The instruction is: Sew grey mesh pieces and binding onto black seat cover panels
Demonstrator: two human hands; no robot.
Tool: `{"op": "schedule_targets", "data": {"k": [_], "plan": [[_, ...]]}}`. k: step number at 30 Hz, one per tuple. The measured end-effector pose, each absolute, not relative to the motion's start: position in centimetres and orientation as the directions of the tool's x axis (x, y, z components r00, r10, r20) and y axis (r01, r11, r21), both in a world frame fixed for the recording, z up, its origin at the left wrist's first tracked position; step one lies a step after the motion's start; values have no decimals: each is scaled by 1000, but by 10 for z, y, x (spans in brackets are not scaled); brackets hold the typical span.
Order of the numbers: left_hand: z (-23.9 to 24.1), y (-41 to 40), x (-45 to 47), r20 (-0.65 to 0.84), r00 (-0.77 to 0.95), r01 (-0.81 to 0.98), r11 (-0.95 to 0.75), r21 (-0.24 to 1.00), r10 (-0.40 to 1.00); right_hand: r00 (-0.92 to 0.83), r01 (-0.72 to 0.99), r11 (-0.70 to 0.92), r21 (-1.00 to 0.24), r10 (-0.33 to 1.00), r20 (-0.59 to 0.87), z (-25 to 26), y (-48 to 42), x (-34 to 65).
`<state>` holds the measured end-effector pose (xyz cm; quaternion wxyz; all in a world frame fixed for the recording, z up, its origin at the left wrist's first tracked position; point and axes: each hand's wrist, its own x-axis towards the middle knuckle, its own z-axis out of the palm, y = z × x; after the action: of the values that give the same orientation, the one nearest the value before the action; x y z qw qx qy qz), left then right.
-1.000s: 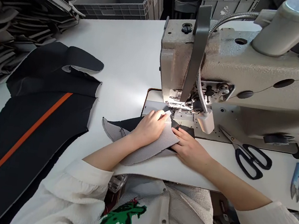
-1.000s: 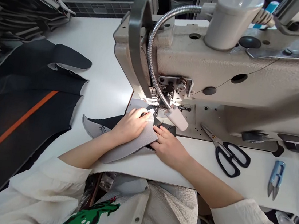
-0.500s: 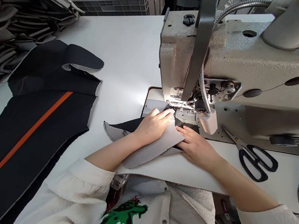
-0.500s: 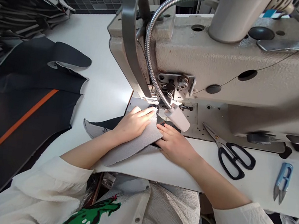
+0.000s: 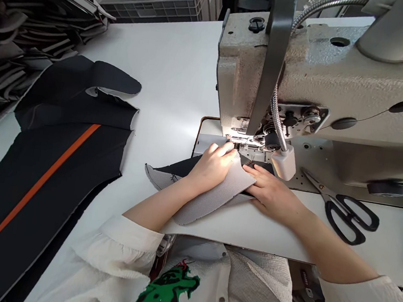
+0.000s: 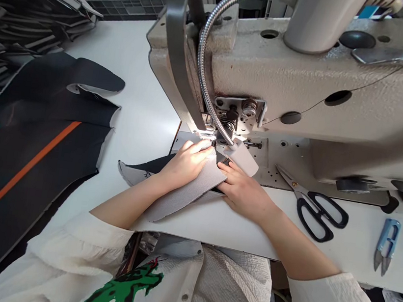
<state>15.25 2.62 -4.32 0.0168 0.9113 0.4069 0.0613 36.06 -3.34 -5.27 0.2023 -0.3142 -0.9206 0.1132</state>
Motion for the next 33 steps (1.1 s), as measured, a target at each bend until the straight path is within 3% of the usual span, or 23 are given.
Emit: {"op": "schedule_targets", "data": {"k": [2,7,14,23,33], "plan": [[-42,24,154,108,600,786,-610,103,792,-728,539,778,-323,623,286,-52,-36,360],[-36,16,155,85,542,838,-545,27,836,-752,535,790,-300,607,259,-49,-44,356],[-40,18,142,103,597,772,-605,196,796,-756,514,801,-305,592,279,-47,-44,353],[-32,16,152,-4,570,819,-567,84,822,-768,493,804,-333,582,269,-48,-41,356],[-31,27,155,4,564,811,-555,184,826,-738,517,777,-359,617,274,-43,-33,357]]}}
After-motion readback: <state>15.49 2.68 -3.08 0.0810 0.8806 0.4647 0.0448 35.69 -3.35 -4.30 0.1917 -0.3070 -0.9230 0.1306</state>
